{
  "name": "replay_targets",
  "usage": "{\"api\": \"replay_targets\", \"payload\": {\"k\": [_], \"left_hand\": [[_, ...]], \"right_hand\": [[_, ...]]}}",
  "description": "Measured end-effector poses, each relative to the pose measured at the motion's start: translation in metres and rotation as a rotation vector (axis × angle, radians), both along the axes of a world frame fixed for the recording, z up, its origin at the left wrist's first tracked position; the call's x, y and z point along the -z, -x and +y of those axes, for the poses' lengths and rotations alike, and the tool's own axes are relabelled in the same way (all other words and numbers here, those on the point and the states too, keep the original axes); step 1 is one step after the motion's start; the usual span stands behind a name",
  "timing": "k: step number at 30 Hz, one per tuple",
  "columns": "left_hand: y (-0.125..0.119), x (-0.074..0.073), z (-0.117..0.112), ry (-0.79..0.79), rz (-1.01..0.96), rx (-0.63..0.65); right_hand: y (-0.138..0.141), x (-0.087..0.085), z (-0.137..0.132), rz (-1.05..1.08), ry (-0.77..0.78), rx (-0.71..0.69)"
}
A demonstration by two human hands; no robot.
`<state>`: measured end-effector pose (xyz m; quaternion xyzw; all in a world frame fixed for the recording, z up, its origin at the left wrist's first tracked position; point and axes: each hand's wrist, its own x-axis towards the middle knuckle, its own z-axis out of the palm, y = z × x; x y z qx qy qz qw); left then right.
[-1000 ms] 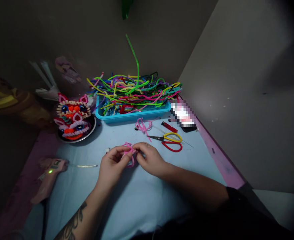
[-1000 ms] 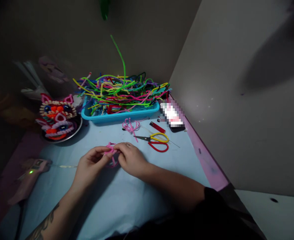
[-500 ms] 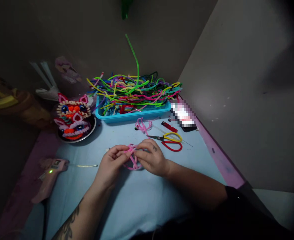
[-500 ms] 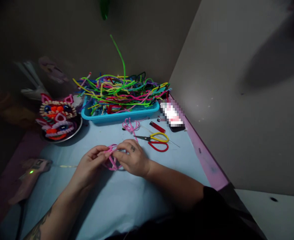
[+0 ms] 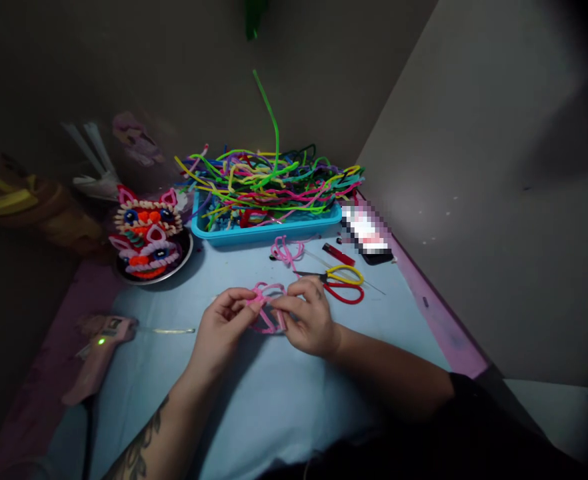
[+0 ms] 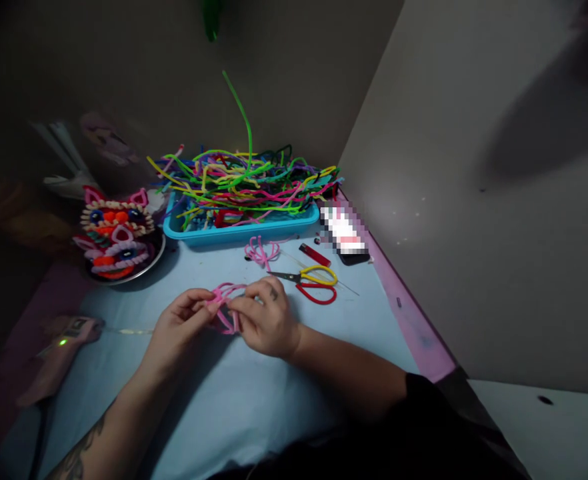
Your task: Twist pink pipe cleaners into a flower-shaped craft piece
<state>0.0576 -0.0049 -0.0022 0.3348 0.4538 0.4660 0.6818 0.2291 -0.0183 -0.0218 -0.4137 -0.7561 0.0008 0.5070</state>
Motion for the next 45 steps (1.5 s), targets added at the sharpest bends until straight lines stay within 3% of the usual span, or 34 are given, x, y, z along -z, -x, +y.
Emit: {"api": "replay_targets", "payload": {"k": [3,6,12,14,17,23,30,35,45], "left_hand": [[-0.003,0.001,-0.003,-0.058,0.021,-0.037],[-0.005,0.002,-0.007,-0.133,0.081,-0.086],[-0.003,0.007,-0.01,-0.278,0.272,-0.153],[-0.003,0.008,-0.01,-0.277,0.294,-0.15],[-0.004,0.008,-0.009,-0.244,0.265,-0.173],[-0.004,0.011,-0.005,-0.175,0.107,-0.171],[-0.005,0.008,-0.004,-0.132,0.097,-0.146],[-0.005,0.003,-0.004,-0.099,0.107,-0.161],[-0.003,0.007,-0.004,-0.202,0.251,-0.154]], "right_hand": [[0.0,0.0,-0.003,-0.028,-0.027,-0.098],[0.005,-0.002,-0.006,0.059,0.075,-0.172],[0.022,-0.003,-0.012,0.689,0.77,-0.099],[0.025,-0.002,-0.012,0.806,0.868,-0.084],[0.024,0.0,-0.012,0.787,0.841,-0.034],[0.019,0.002,-0.011,0.539,0.588,-0.031],[0.021,0.003,-0.011,0.486,0.538,-0.137],[0.019,0.005,-0.011,0.406,0.472,-0.118],[0.019,0.003,-0.01,0.445,0.599,-0.131]]}}
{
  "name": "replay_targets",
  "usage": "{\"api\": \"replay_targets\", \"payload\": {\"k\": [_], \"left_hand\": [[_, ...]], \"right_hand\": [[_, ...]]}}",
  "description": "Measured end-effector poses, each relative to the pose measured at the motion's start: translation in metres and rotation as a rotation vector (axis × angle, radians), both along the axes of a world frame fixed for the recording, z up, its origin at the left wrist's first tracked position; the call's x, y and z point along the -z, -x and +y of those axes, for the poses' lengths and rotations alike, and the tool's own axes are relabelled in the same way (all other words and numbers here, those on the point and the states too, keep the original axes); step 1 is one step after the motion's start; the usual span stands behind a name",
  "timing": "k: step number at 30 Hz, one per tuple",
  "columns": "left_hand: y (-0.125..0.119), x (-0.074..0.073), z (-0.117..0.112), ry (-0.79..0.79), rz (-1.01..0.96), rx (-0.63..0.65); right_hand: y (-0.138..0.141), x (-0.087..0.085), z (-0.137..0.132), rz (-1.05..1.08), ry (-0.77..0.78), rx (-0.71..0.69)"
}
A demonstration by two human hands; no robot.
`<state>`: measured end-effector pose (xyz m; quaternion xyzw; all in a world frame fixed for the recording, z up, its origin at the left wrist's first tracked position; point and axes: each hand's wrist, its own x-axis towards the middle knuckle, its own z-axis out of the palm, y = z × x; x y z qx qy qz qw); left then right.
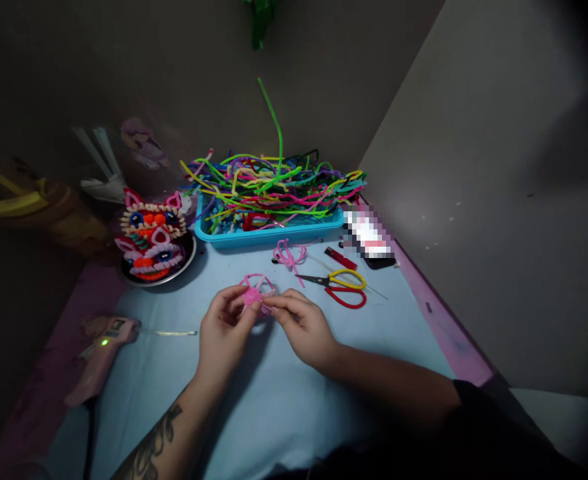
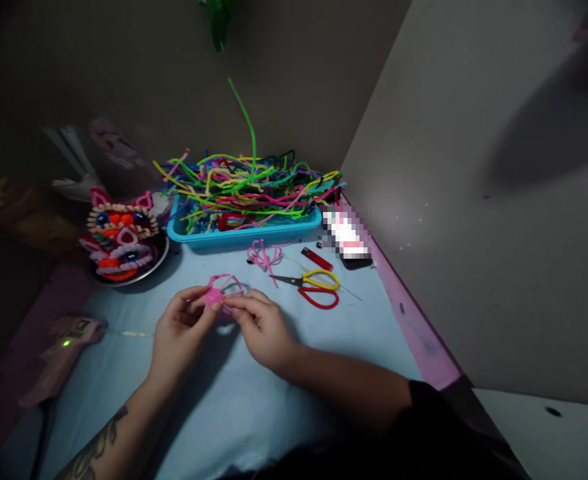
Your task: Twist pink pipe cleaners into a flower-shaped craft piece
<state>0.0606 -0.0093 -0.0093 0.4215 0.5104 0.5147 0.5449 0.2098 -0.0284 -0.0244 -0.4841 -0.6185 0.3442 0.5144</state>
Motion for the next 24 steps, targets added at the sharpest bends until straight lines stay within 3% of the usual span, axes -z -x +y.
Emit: {"api": "replay_targets", "payload": {"k": [7,11,15,21,24], "left_hand": [[0.001,-0.001,0.0,-0.027,0.101,0.07],[0.001,-0.004,-0.002,-0.063,0.189,0.197],[0.0,-0.009,-0.005,-0.012,0.096,0.335],[0.001,-0.01,0.002,0.106,-0.114,0.241],[0.002,-0.01,0.004,0.092,-0.124,0.237]], "right_hand": [[-0.009,-0.007,0.006,0.07,0.019,0.086],[-0.012,-0.006,0.013,0.127,0.064,0.156],[-0.013,-0.003,0.019,0.139,0.077,0.123],[-0.019,-0.001,0.018,0.091,-0.055,0.175],[-0.021,-0.003,0.018,-0.027,-0.017,0.078]]}}
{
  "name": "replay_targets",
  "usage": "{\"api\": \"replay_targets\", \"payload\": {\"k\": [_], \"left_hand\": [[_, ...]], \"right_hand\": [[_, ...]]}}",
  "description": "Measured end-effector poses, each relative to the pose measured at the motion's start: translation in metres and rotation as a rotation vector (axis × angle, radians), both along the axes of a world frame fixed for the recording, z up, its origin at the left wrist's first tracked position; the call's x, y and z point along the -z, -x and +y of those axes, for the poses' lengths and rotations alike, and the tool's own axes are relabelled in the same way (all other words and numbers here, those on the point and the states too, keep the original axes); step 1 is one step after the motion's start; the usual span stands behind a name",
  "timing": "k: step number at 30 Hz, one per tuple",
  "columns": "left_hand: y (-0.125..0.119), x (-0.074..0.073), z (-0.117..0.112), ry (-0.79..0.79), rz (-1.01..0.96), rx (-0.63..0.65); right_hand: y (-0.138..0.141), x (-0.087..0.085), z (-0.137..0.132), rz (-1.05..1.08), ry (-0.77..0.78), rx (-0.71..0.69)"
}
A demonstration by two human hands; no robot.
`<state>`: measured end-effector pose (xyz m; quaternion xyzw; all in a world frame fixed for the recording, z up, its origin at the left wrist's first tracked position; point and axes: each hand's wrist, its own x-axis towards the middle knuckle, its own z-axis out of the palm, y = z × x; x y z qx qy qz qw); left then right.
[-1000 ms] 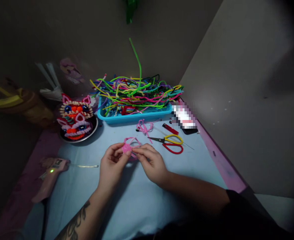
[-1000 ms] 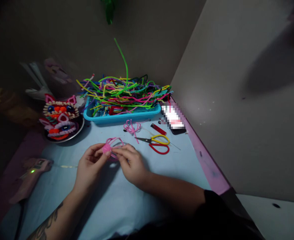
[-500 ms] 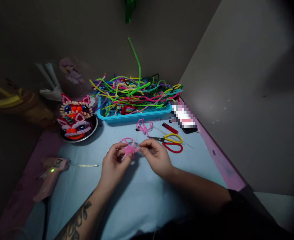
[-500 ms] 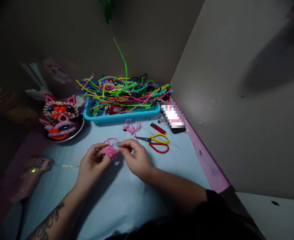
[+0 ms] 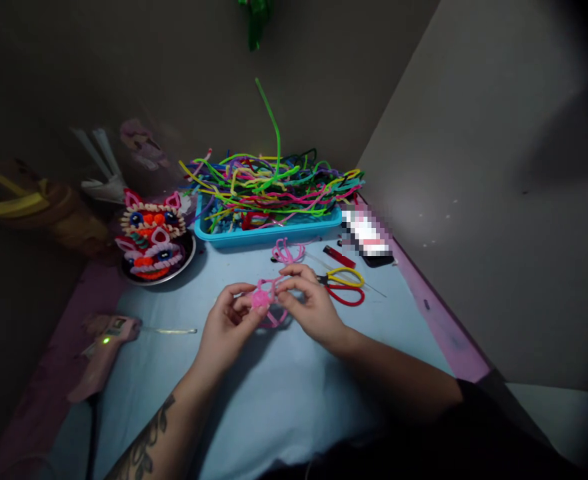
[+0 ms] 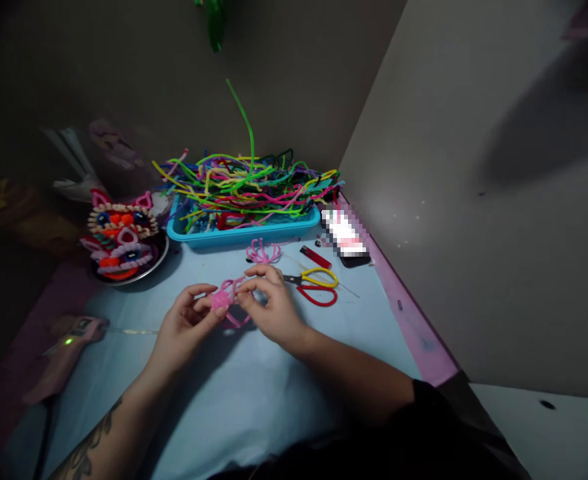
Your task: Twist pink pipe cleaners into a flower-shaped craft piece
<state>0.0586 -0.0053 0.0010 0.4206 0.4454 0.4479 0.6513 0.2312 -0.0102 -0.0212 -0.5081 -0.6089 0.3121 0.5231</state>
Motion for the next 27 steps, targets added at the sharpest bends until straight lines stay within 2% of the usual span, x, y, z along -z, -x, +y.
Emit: {"api": "replay_targets", "payload": {"k": [8,12,17,22,24,27], "left_hand": [[0.004,0.002,-0.002,-0.075,0.077,0.086],[0.007,0.002,-0.001,-0.092,0.115,0.147],[0.009,0.004,0.001,-0.1,0.128,0.154],[0.012,0.004,0.003,-0.086,0.096,0.171],[0.014,0.002,0.003,-0.108,0.104,0.192],[0.016,0.001,0.004,-0.163,0.168,0.231]], "right_hand": [[0.0,-0.002,0.002,0.1,0.225,-0.19],[0.002,0.0,0.0,0.082,0.295,-0.228],[0.005,0.0,-0.001,0.043,0.291,-0.168],[-0.001,-0.003,0.002,0.036,0.176,-0.068],[-0.004,-0.003,0.004,0.03,0.174,-0.077],[-0.005,-0.001,0.006,0.036,0.24,-0.176]]}}
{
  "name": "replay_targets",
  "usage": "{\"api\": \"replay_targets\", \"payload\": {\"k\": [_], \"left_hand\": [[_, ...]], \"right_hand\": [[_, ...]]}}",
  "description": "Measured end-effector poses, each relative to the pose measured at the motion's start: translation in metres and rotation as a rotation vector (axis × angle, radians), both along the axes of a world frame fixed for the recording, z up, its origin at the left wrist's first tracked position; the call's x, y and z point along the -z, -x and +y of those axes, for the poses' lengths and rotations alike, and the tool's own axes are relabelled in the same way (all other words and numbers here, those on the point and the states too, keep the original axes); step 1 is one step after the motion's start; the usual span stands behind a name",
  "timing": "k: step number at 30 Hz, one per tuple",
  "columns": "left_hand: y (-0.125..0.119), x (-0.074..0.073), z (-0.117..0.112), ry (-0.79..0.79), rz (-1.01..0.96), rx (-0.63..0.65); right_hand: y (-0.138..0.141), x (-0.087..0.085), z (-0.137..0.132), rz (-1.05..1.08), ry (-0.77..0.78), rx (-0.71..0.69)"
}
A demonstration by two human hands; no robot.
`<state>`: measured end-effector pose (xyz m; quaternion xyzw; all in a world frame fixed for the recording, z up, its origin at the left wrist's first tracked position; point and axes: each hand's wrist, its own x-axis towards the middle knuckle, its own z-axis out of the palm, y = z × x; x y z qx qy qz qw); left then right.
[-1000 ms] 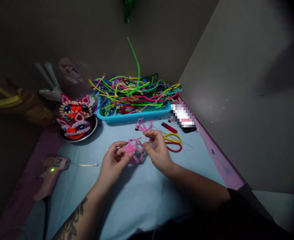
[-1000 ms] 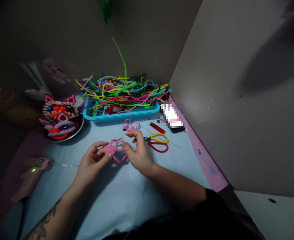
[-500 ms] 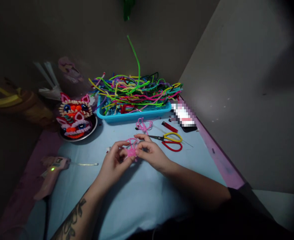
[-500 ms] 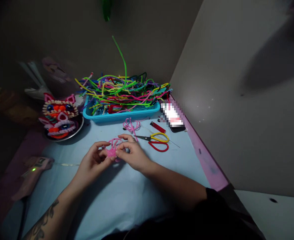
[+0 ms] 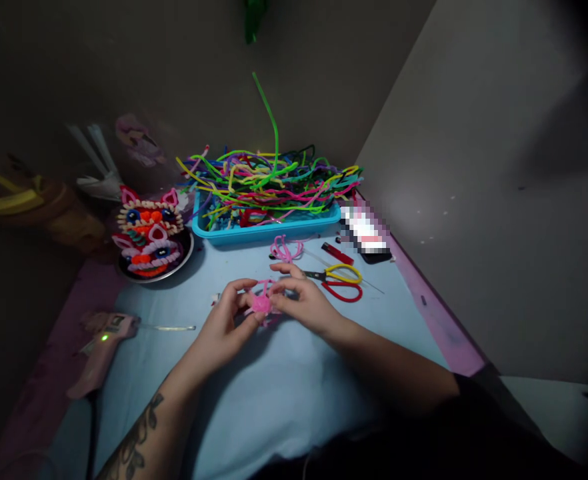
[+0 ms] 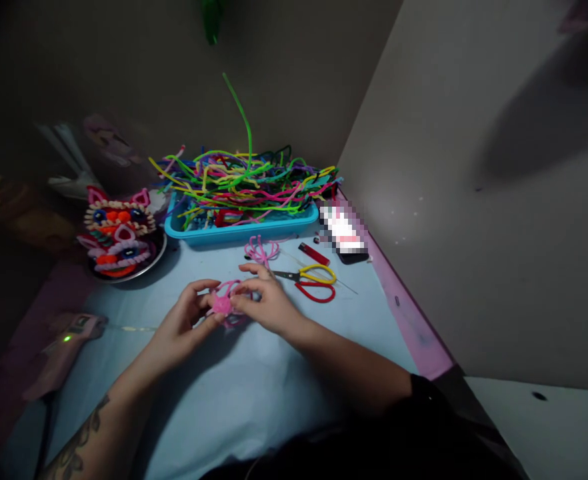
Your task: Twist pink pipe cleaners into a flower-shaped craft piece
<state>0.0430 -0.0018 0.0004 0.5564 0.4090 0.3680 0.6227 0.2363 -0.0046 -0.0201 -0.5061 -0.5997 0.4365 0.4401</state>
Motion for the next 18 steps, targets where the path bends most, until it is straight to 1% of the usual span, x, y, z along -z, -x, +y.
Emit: {"api": "replay_targets", "payload": {"k": [2,3,4,7,8,9,11,13,15,18], "left_hand": [[0.001,0.0,0.001,-0.045,0.046,0.011],[0.001,0.0,0.002,-0.077,0.063,-0.013],[0.002,0.001,0.002,-0.118,0.082,-0.065],[0.004,0.002,0.003,-0.246,0.183,-0.31],[0.004,0.002,0.003,-0.266,0.23,-0.365],[0.003,0.003,0.002,-0.271,0.275,-0.387],[0.001,0.004,0.0,-0.26,0.333,-0.36],[-0.004,0.005,-0.004,-0.251,0.332,-0.326],[-0.009,0.006,-0.008,-0.205,0.254,-0.295],[-0.016,0.009,-0.01,-0.089,0.086,-0.274]], "right_hand": [[0.002,0.002,0.001,0.048,0.066,-0.038],[0.003,0.003,0.001,0.087,0.098,-0.032],[0.004,0.003,0.001,0.133,0.126,-0.01],[0.008,0.005,0.002,0.282,0.177,0.101],[0.009,0.005,0.002,0.322,0.186,0.134],[0.01,0.005,0.002,0.355,0.192,0.159],[0.012,0.005,0.002,0.406,0.195,0.179],[0.014,0.006,0.0,0.423,0.192,0.173],[0.017,0.009,-0.002,0.398,0.179,0.156],[0.019,0.013,-0.005,0.33,0.164,0.121]]}}
